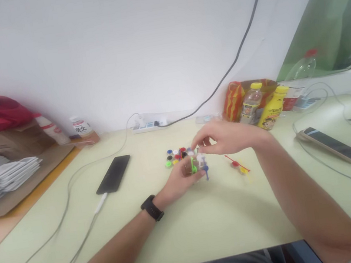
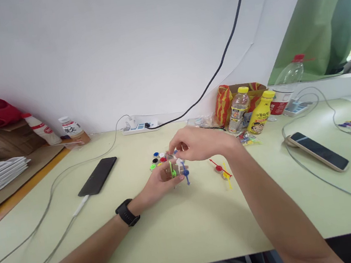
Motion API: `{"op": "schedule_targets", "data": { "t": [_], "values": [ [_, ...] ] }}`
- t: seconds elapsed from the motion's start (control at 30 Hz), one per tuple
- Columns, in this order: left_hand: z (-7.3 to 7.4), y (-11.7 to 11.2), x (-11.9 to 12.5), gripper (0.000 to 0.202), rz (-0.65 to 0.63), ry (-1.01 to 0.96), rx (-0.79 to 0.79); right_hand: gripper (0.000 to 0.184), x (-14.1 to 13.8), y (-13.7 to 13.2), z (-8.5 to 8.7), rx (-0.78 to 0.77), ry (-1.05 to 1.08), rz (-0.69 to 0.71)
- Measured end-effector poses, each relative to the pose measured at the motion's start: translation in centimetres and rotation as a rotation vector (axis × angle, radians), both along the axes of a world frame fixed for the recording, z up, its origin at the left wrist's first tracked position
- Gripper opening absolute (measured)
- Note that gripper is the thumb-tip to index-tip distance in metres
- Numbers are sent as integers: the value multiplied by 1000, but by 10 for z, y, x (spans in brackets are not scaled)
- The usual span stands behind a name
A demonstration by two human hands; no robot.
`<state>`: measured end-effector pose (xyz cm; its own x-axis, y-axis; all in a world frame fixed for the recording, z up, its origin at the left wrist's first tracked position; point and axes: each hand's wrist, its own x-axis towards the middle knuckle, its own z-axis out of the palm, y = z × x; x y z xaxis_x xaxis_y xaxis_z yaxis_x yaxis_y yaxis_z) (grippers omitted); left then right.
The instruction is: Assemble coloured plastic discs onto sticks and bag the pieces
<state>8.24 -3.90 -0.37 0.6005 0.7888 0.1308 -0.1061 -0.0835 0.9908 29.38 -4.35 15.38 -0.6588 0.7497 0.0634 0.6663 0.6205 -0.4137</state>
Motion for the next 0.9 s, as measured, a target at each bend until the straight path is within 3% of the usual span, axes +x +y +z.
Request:
{"op": "schedule_targets", "data": {
  "t": [0.07,0.17,0.3,0.47,0.67,0.77,0.9],
  "values": [
    [5,-1,-1,48,22,-27,-58,28,5,-2,7,3,56,4],
    [8,-1,-2,49,77,-145,-214,31,22,-2,15,45,114,-113],
    [5,-2,-1,44,67,-240,-350,34,51,8,9,-11,27,-242],
    [1,-8,4,49,51,-138,-152,32,62,25,-6,-139,-115,-259],
    [-5,-8,5,58,80,31,-28,31,40,14,8,-15,30,-146],
    [-5,-7,5,59,85,13,2,29,30,6,9,-42,-45,-85],
    [-7,-6,4,53,93,2,45,29,21,5,3,-22,-141,-132]
  ]
}}
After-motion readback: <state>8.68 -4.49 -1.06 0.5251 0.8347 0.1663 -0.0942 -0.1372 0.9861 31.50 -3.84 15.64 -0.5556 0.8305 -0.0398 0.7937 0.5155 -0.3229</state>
